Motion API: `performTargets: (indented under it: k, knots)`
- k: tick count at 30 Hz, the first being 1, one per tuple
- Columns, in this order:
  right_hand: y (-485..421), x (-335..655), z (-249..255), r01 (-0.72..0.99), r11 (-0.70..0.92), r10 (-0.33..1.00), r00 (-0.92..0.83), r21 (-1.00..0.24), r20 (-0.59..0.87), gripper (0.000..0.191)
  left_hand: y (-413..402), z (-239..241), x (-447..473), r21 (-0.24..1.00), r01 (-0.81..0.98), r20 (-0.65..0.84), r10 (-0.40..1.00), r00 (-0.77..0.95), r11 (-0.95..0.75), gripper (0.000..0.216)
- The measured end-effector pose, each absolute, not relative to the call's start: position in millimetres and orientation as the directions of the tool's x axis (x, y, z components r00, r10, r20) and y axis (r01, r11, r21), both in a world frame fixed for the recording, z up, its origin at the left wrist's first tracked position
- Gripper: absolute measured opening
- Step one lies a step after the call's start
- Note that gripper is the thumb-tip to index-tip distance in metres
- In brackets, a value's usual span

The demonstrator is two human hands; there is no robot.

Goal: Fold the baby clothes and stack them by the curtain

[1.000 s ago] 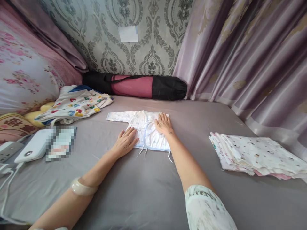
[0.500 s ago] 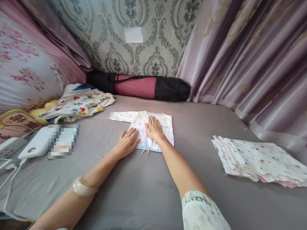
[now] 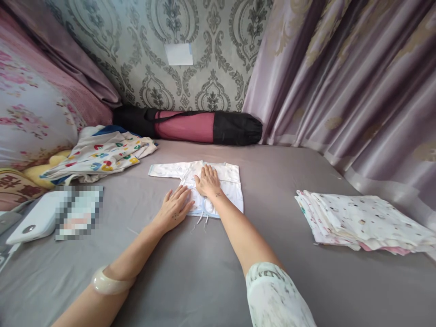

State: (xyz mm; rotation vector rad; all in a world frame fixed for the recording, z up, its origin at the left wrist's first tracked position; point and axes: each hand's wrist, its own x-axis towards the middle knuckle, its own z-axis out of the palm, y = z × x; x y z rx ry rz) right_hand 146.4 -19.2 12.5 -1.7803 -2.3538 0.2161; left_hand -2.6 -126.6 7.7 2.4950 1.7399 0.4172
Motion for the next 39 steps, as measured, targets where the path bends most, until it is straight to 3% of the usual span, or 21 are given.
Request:
performTargets:
  k: [9, 15, 26, 32, 39]
  knots:
    - [-21, 143, 5, 0.934, 0.255, 0.967, -0.251, -0.252, 0.048, 0.067, -127, 8, -2, 0.225, 0.908, 0.160, 0.933, 0.323, -0.353, 0.044]
    - [-12, 155, 19, 0.920, 0.213, 0.970, -0.241, -0.328, -0.046, 0.069, -129, 11, -2, 0.223, 0.909, 0.163, 0.933, 0.322, -0.352, 0.043]
    - [-13, 161, -1, 0.945, 0.205, 0.978, -0.190, -0.254, 0.085, 0.065, -128, 7, -3, 0.221, 0.903, 0.193, 0.924, 0.330, -0.368, 0.044]
    - [-6, 166, 9, 0.939, 0.195, 0.977, -0.210, -0.282, -0.024, 0.067, -127, 6, -3, 0.233, 0.902, 0.183, 0.928, 0.326, -0.363, 0.044]
    - [-2, 162, 12, 0.938, 0.264, 0.962, -0.273, -0.225, -0.008, 0.066, -128, 4, -4, 0.240, 0.900, 0.185, 0.928, 0.324, -0.363, 0.044]
